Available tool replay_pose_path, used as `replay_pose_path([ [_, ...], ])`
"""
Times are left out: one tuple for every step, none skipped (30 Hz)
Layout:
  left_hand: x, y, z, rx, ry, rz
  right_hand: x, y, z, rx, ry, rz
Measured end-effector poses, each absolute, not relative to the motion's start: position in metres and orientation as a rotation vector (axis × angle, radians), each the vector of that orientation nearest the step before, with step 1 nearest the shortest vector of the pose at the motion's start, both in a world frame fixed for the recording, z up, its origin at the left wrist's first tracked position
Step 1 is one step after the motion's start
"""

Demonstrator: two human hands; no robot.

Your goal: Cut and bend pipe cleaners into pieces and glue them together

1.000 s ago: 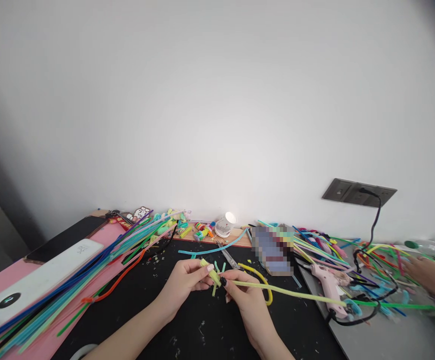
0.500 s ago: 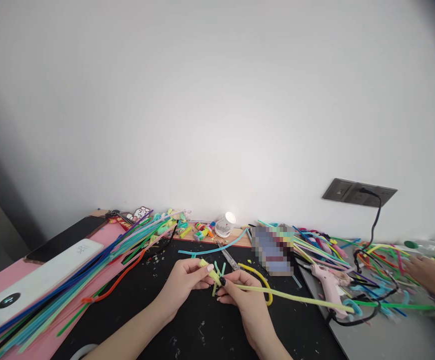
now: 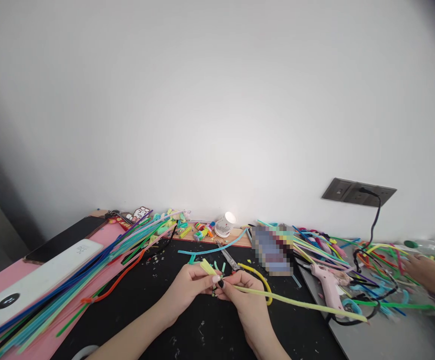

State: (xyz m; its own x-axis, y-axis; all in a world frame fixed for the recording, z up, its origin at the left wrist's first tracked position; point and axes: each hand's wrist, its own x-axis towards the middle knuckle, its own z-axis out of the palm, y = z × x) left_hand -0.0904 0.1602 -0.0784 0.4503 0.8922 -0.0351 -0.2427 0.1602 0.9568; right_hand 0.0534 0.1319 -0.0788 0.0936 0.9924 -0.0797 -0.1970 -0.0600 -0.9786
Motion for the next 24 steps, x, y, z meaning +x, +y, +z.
replay_pose_path([
  [-0.0896, 0.1596, -0.0784, 1.129, 0.710, 0.914, 0.0529, 0.1319, -0.0788, -1.159, -0.962, 1.275],
  [-0.0890, 0.1591, -0.0783, 1.139, 0.704, 0.913, 0.0524, 0.1318, -0.0788, -1.159, -0.964, 1.281],
  [-0.0886, 0.1587, -0.0781, 1.151, 0.707, 0.921, 0.0522, 0.1317, -0.0787, -1.160, -0.969, 1.292],
  [-0.0886, 0.1585, -0.0777, 1.160, 0.712, 0.935, 0.0522, 0.1316, -0.0785, -1.158, -0.977, 1.309],
  [-0.0888, 0.1584, -0.0773, 1.161, 0.718, 0.949, 0.0525, 0.1315, -0.0781, -1.154, -0.985, 1.326],
  [-0.0893, 0.1584, -0.0768, 1.153, 0.723, 0.962, 0.0529, 0.1314, -0.0777, -1.151, -0.993, 1.341],
  [-0.0899, 0.1585, -0.0764, 1.138, 0.731, 0.969, 0.0535, 0.1315, -0.0772, -1.148, -0.999, 1.351],
  [-0.0906, 0.1585, -0.0759, 1.122, 0.745, 0.967, 0.0540, 0.1316, -0.0769, -1.145, -1.004, 1.353],
  [-0.0912, 0.1586, -0.0756, 1.109, 0.767, 0.957, 0.0545, 0.1318, -0.0766, -1.139, -1.007, 1.345],
  [-0.0917, 0.1585, -0.0753, 1.099, 0.800, 0.944, 0.0548, 0.1320, -0.0764, -1.133, -1.012, 1.331],
  [-0.0920, 0.1584, -0.0751, 1.093, 0.836, 0.929, 0.0550, 0.1323, -0.0763, -1.123, -1.023, 1.317],
  [-0.0920, 0.1583, -0.0750, 1.091, 0.865, 0.916, 0.0549, 0.1324, -0.0763, -1.110, -1.040, 1.306],
  [-0.0919, 0.1581, -0.0750, 1.090, 0.881, 0.904, 0.0547, 0.1325, -0.0762, -1.099, -1.058, 1.297],
  [-0.0916, 0.1579, -0.0750, 1.088, 0.885, 0.896, 0.0544, 0.1324, -0.0760, -1.092, -1.074, 1.290],
  [-0.0912, 0.1578, -0.0752, 1.087, 0.883, 0.887, 0.0540, 0.1322, -0.0756, -1.090, -1.086, 1.285],
  [-0.0907, 0.1577, -0.0755, 1.087, 0.878, 0.880, 0.0537, 0.1319, -0.0752, -1.094, -1.096, 1.278],
  [-0.0904, 0.1578, -0.0761, 1.086, 0.874, 0.874, 0.0535, 0.1316, -0.0748, -1.104, -1.104, 1.268],
  [-0.0901, 0.1581, -0.0769, 1.084, 0.874, 0.870, 0.0534, 0.1313, -0.0744, -1.117, -1.112, 1.259],
  [-0.0898, 0.1584, -0.0778, 1.080, 0.875, 0.872, 0.0534, 0.1310, -0.0742, -1.131, -1.119, 1.248],
  [-0.0897, 0.1588, -0.0788, 1.075, 0.873, 0.879, 0.0535, 0.1309, -0.0743, -1.142, -1.126, 1.241],
  [-0.0896, 0.1591, -0.0798, 1.068, 0.868, 0.890, 0.0537, 0.1308, -0.0747, -1.149, -1.134, 1.236],
  [-0.0896, 0.1593, -0.0804, 1.058, 0.862, 0.905, 0.0539, 0.1309, -0.0755, -1.151, -1.141, 1.234],
  [-0.0896, 0.1593, -0.0807, 1.048, 0.850, 0.917, 0.0541, 0.1311, -0.0765, -1.149, -1.148, 1.234],
  [-0.0895, 0.1590, -0.0805, 1.035, 0.834, 0.926, 0.0543, 0.1313, -0.0776, -1.144, -1.156, 1.233],
])
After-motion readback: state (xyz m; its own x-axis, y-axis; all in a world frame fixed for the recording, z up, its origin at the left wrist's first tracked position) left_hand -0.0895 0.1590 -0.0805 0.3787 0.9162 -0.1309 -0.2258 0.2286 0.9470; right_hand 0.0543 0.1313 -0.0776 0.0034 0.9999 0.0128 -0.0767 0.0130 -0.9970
